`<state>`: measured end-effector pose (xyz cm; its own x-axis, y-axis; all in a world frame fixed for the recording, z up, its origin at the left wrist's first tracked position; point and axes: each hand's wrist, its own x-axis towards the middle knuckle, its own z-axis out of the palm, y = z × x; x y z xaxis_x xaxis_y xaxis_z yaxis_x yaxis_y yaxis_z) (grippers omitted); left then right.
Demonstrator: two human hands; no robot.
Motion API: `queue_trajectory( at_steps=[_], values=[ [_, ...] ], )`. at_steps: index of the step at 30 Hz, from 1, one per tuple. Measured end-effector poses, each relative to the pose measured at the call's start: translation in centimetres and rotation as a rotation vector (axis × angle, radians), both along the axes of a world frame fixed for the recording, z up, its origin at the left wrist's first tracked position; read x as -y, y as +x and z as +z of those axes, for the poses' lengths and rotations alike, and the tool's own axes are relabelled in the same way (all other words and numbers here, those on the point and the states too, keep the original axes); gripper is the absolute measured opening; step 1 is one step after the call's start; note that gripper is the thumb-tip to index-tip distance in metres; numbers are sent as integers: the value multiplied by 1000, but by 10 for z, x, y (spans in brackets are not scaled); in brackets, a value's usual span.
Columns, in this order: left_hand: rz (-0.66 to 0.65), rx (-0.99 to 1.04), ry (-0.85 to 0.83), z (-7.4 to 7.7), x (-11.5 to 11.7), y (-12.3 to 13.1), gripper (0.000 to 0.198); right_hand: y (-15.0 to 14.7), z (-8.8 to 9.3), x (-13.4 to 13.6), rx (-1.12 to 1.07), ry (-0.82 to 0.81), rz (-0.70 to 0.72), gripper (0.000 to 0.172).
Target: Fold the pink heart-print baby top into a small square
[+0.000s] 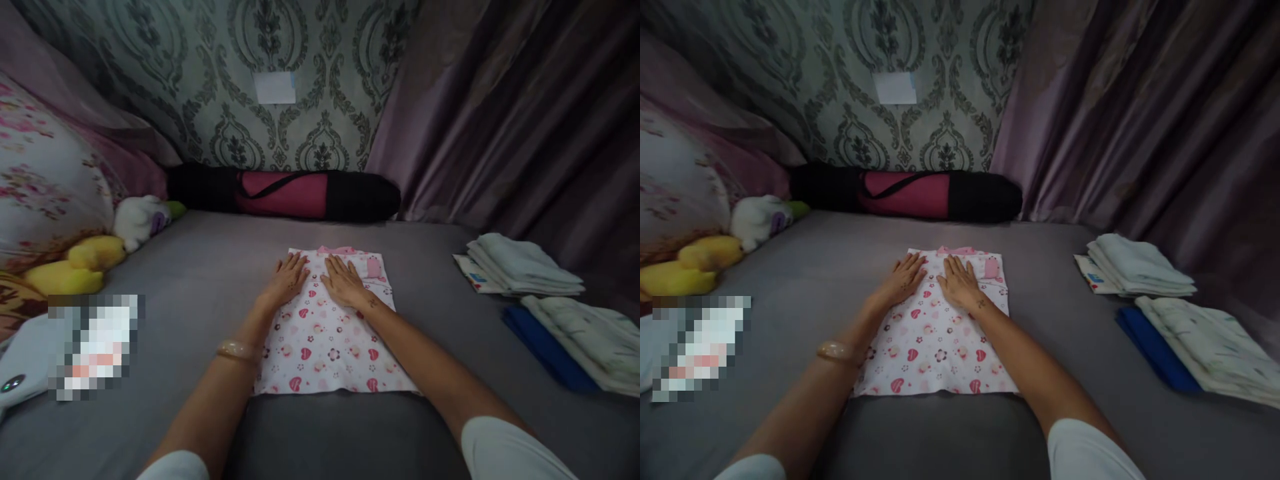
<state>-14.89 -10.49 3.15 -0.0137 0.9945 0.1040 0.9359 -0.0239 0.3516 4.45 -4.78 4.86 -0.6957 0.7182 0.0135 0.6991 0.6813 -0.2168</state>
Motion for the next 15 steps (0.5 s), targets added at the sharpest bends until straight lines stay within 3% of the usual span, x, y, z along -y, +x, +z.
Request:
queue_trajectory(
  at_steps=[15],
  values=[
    [5,49,51,-8,0,-2,57,68,-5,-13,25,132,-157,61]
  ],
)
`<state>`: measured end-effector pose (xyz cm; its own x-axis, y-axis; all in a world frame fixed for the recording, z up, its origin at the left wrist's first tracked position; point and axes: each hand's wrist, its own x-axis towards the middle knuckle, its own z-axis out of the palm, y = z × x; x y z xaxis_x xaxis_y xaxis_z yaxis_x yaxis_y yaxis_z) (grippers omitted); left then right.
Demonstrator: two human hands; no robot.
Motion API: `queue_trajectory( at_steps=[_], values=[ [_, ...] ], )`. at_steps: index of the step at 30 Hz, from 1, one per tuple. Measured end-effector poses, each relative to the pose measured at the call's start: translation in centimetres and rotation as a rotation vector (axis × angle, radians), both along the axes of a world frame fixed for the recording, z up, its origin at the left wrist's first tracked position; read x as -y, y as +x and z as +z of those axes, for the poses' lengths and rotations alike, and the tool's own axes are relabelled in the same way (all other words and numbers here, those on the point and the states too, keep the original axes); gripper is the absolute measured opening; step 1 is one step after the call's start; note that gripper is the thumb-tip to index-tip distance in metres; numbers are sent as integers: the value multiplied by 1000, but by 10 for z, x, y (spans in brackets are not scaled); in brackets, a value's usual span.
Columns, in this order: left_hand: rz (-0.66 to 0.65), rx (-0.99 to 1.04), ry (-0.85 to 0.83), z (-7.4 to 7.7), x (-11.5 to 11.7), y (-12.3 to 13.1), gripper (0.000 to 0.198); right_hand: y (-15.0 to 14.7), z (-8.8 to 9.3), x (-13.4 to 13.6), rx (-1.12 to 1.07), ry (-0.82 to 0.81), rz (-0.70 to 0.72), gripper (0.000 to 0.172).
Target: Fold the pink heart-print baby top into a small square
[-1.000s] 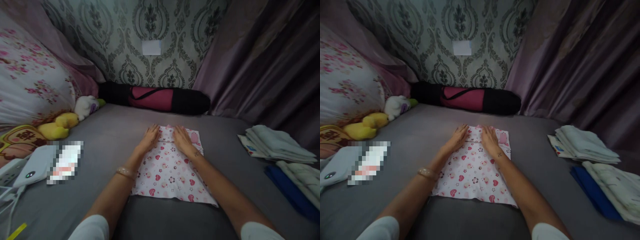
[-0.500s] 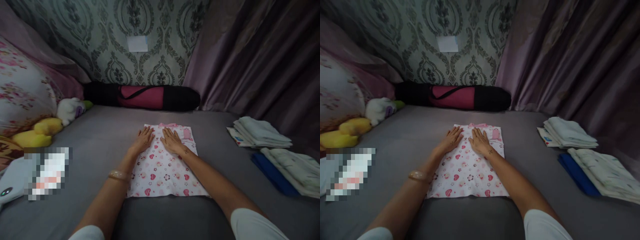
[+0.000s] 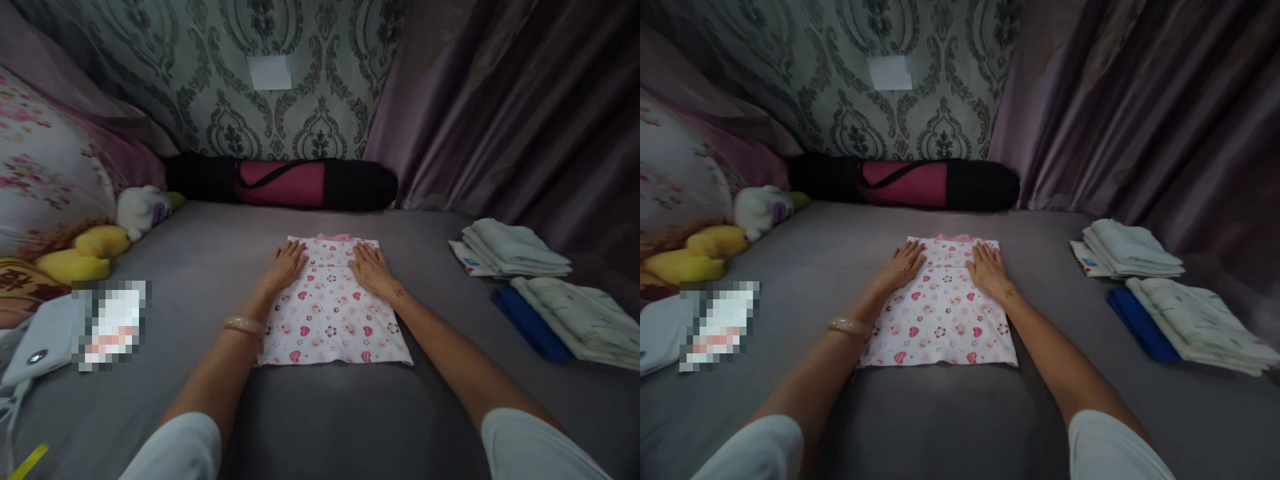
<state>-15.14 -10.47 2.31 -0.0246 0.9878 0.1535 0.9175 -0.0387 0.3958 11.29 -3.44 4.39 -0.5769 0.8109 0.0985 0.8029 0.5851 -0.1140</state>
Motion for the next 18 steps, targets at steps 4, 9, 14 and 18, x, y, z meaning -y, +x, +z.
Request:
queue_trajectory(
  at_steps=[4,9,14,18],
  values=[
    [6,20,-15,8,0,2,55,13,10,16,-70,39,18,60],
    [-49,-57,-7,35,12,16,59,24,21,58,-69,-64,230,57],
    [-272,-82,-116,40,63,56,57,35,13,85,-59,-149,314,54],
    [-343,-79,-116,32,104,74,58,37,11,93,-32,-135,311,54]
  ],
)
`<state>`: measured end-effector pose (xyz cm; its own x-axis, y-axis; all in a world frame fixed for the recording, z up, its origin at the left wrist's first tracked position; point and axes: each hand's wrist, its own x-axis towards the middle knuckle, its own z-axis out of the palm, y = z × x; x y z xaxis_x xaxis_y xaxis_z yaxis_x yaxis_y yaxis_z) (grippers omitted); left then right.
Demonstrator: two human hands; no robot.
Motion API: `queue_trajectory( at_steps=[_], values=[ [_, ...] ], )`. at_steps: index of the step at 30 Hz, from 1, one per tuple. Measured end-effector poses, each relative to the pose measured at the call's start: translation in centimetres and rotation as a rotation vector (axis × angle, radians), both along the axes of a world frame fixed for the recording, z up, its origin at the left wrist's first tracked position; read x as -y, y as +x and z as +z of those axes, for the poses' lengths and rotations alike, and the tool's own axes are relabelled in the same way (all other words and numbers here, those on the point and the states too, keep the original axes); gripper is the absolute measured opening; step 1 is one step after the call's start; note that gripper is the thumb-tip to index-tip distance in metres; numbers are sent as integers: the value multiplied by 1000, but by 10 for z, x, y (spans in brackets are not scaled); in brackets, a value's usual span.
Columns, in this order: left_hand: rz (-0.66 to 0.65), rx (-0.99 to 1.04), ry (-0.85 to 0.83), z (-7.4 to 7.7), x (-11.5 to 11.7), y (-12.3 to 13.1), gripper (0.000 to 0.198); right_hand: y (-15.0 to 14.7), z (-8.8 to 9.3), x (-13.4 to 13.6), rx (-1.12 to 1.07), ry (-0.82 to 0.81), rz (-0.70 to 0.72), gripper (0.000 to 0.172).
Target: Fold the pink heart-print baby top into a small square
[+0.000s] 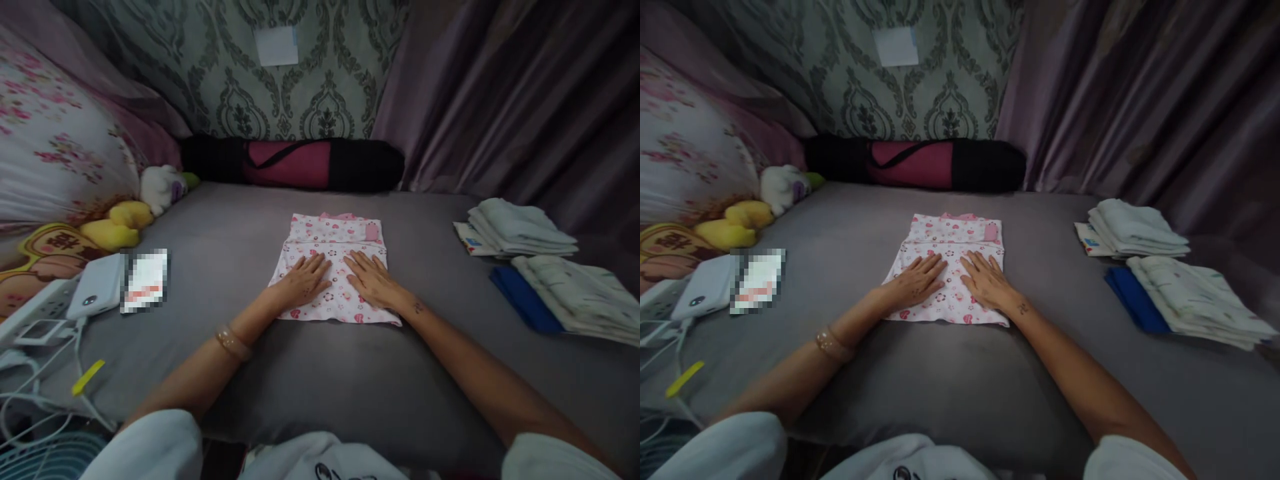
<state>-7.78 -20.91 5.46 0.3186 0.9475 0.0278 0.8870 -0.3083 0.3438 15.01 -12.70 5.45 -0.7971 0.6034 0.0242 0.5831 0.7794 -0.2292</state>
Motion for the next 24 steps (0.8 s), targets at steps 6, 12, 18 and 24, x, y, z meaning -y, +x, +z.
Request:
queue_trajectory(
  at_steps=[6,12,18,24],
  values=[
    [6,-81,-14,1,38,-6,57,9,7,23,-11,-19,61,55],
    [-2,-75,-19,11,78,-5,53,29,14,67,-55,-87,153,53],
    [-7,-89,-4,16,108,-12,50,48,28,105,-73,-192,177,54],
    [64,3,173,7,131,-46,42,73,46,115,-222,-359,225,37]
  ],
)
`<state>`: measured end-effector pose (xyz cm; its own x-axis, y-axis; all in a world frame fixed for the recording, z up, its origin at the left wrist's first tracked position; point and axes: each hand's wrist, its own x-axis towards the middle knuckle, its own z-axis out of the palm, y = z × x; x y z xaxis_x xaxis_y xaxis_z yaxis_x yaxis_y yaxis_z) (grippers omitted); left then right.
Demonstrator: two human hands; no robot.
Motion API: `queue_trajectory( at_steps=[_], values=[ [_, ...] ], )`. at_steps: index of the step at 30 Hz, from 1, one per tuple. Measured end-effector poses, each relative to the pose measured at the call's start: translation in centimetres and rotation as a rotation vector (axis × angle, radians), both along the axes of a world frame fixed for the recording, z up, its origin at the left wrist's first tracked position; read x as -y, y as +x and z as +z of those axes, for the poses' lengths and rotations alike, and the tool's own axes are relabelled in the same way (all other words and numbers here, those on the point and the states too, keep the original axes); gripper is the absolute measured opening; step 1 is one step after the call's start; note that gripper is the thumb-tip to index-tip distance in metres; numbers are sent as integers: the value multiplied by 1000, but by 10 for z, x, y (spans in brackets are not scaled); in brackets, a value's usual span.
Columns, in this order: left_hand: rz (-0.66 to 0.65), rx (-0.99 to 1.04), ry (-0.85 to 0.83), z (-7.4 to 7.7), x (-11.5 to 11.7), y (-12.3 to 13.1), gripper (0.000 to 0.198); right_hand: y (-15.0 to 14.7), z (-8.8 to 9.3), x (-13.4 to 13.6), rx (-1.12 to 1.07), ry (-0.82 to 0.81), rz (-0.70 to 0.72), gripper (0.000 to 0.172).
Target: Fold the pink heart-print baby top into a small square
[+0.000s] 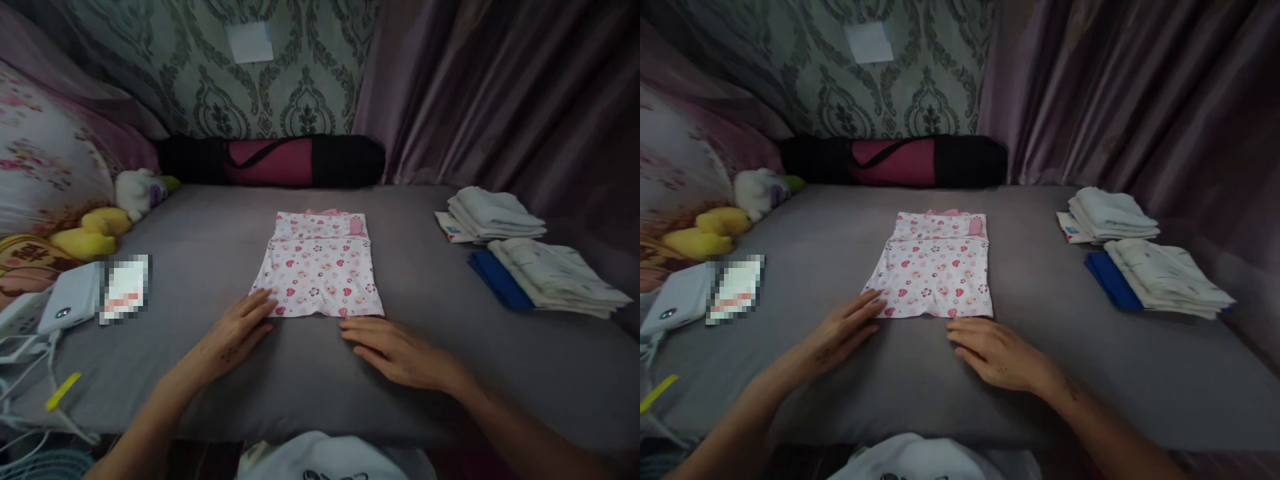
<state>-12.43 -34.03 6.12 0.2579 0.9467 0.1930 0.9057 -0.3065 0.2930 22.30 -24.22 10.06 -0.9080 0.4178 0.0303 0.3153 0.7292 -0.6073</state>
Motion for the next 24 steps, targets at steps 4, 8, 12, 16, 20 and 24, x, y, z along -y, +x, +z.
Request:
queue_trajectory(
  at_steps=[4,8,12,16,20,24],
  values=[
    [194,30,45,-6,9,-26,45,19,-5,-23,-91,-54,-331,28],
    [255,14,-13,-5,8,-36,48,30,-21,-47,0,-36,-646,26],
    [227,51,-43,2,2,-30,48,22,-33,-51,23,-94,-766,26],
    [260,156,-68,4,-5,-19,46,9,-37,-48,22,-96,-821,30],
    [275,259,-101,7,-7,-15,43,5,-36,-51,31,-114,-774,31],
    [288,318,-146,17,-3,-19,44,9,-33,-57,-12,-212,-797,32]
  ],
)
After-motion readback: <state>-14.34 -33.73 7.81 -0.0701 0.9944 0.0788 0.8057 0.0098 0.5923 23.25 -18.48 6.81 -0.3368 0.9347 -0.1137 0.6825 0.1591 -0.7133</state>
